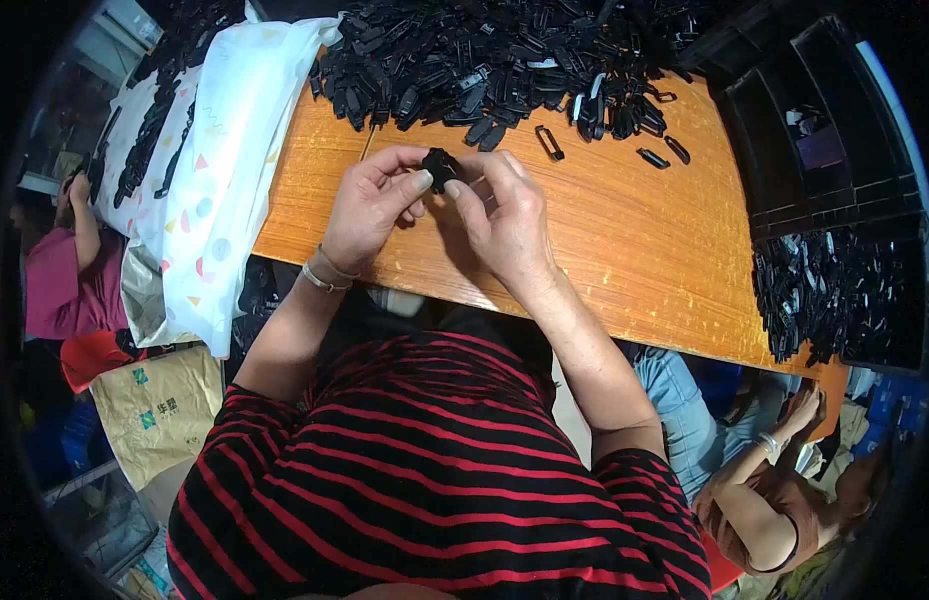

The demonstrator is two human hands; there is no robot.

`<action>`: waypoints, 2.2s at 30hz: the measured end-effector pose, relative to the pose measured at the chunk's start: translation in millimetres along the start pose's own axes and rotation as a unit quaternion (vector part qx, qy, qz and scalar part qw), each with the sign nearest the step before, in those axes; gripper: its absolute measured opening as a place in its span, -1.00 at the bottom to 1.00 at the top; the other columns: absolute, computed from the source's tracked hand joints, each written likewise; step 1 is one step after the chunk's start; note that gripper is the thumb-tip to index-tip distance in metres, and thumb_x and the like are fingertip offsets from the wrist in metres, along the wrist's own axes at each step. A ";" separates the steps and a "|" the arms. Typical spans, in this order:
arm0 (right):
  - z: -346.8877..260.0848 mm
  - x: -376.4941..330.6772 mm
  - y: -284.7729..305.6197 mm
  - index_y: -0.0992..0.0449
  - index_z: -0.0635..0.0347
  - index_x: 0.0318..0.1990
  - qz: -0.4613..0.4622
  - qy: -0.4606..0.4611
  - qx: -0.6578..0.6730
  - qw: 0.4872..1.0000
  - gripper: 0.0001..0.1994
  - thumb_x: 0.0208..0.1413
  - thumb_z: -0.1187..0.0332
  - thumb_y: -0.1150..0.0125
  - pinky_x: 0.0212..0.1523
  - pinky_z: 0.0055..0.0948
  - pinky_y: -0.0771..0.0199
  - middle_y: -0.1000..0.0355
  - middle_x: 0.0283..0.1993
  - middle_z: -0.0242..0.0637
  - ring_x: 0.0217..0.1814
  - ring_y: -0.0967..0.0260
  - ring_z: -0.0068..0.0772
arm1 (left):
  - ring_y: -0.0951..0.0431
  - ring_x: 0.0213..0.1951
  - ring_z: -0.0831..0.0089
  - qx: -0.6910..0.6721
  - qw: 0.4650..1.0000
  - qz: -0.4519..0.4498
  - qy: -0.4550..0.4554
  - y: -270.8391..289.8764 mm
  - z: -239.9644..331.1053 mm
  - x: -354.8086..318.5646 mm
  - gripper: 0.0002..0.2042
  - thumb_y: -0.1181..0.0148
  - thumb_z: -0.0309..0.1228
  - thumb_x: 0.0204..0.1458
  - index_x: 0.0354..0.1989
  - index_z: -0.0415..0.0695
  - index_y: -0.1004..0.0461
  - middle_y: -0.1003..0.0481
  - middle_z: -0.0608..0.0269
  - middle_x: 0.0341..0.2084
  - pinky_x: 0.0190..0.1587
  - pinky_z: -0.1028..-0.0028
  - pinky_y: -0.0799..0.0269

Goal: Manually assembling or sorting small black plastic hardware components at a wooden workbench.

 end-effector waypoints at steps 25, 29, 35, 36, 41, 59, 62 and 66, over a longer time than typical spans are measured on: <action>-14.7 -29.3 -45.0 -0.36 0.23 0.05 0.027 0.034 0.023 0.999 -0.57 0.03 0.39 -0.33 -0.35 -0.40 -0.46 -0.44 -0.33 -0.11 -0.37 -0.48 -0.20 | -0.37 -0.43 0.65 -0.039 0.994 0.026 -0.096 -19.6 7.7 -25.4 -0.70 0.13 -0.25 0.33 -0.34 -0.18 -0.41 -0.42 0.36 -0.48 -0.33 0.64 -0.32; -11.2 -25.2 -48.4 -0.43 0.20 0.01 -0.110 -0.032 -0.020 0.993 -0.58 -0.02 0.38 -0.38 -0.39 -0.45 -0.43 -0.43 -0.40 -0.25 -0.43 -0.44 -0.36 | -0.37 -0.46 0.60 0.080 0.994 0.079 -0.004 18.0 15.1 -57.3 -0.69 0.13 -0.28 0.31 -0.38 -0.20 -0.43 -0.41 0.35 -0.51 -0.37 0.57 -0.31; 29.7 6.2 21.1 -0.56 0.21 -0.15 -0.012 0.018 -0.201 0.979 -0.74 0.00 0.35 -0.37 -0.35 -0.37 -0.52 -0.48 -0.33 -0.19 -0.37 -0.52 -0.29 | -0.57 -0.29 0.17 0.567 0.815 0.057 0.100 119.1 41.1 -157.9 -0.82 -0.21 -0.47 0.04 -0.22 -0.29 -0.54 -0.52 0.04 -0.45 -0.16 0.40 -0.43; 34.1 14.1 35.2 -0.56 0.22 -0.15 0.012 0.009 -0.280 0.960 -0.75 0.02 0.35 -0.36 -0.34 -0.35 -0.54 -0.48 -0.29 -0.17 -0.34 -0.53 -0.26 | -0.56 -0.30 0.15 0.568 0.816 0.075 0.074 116.1 51.5 -158.6 -0.83 -0.22 -0.51 0.01 -0.21 -0.28 -0.55 -0.52 0.04 -0.43 -0.17 0.40 -0.43; 60.1 41.2 59.3 -0.53 0.19 -0.11 0.013 -0.014 -0.419 0.908 -0.74 0.04 0.36 -0.32 -0.29 -0.15 -0.52 -0.46 -0.19 -0.07 -0.33 -0.50 0.03 | -0.55 -0.29 0.15 0.523 0.837 0.087 -0.137 64.8 65.3 -88.9 -0.82 -0.20 -0.58 0.00 -0.19 -0.24 -0.54 -0.52 0.07 -0.34 -0.22 0.37 -0.45; 45.0 1.6 48.1 -0.51 0.31 -0.22 -0.092 0.026 -0.300 0.949 -0.88 0.09 0.51 -0.22 -0.34 -0.18 -0.53 -0.48 -0.28 -0.04 -0.28 -0.50 -0.01 | -0.54 -0.30 0.10 0.539 0.801 0.085 -0.244 -6.5 -0.1 72.3 -0.78 -0.25 -0.50 -0.02 -0.17 -0.16 -0.49 -0.52 0.10 -0.37 -0.26 0.27 -0.48; 44.4 -5.0 49.9 -0.51 0.32 -0.27 -0.092 0.003 -0.326 0.941 -0.89 0.06 0.49 -0.25 -0.35 -0.20 -0.52 -0.45 -0.29 -0.08 -0.32 -0.49 -0.02 | -0.54 -0.32 0.09 0.558 0.801 0.054 -0.208 -3.0 3.2 55.6 -0.87 -0.23 -0.48 0.00 -0.26 -0.17 -0.53 -0.51 0.10 -0.43 -0.27 0.27 -0.47; 38.8 -9.8 50.8 -0.51 0.33 -0.28 -0.082 0.029 -0.290 0.953 -0.83 0.03 0.43 -0.33 -0.39 -0.21 -0.50 -0.43 -0.26 -0.10 -0.36 -0.47 -0.03 | -0.54 -0.32 0.09 0.572 0.789 0.067 -0.213 -5.5 16.4 39.8 -0.87 -0.26 -0.43 0.00 -0.30 -0.19 -0.57 -0.51 0.11 -0.39 -0.26 0.26 -0.46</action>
Point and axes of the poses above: each hand's wrist, its own x-axis towards the middle knuckle, its own y-axis out of the back of the hand, z = x × y, the point moved 4 cm from there along x, towards the middle knuckle
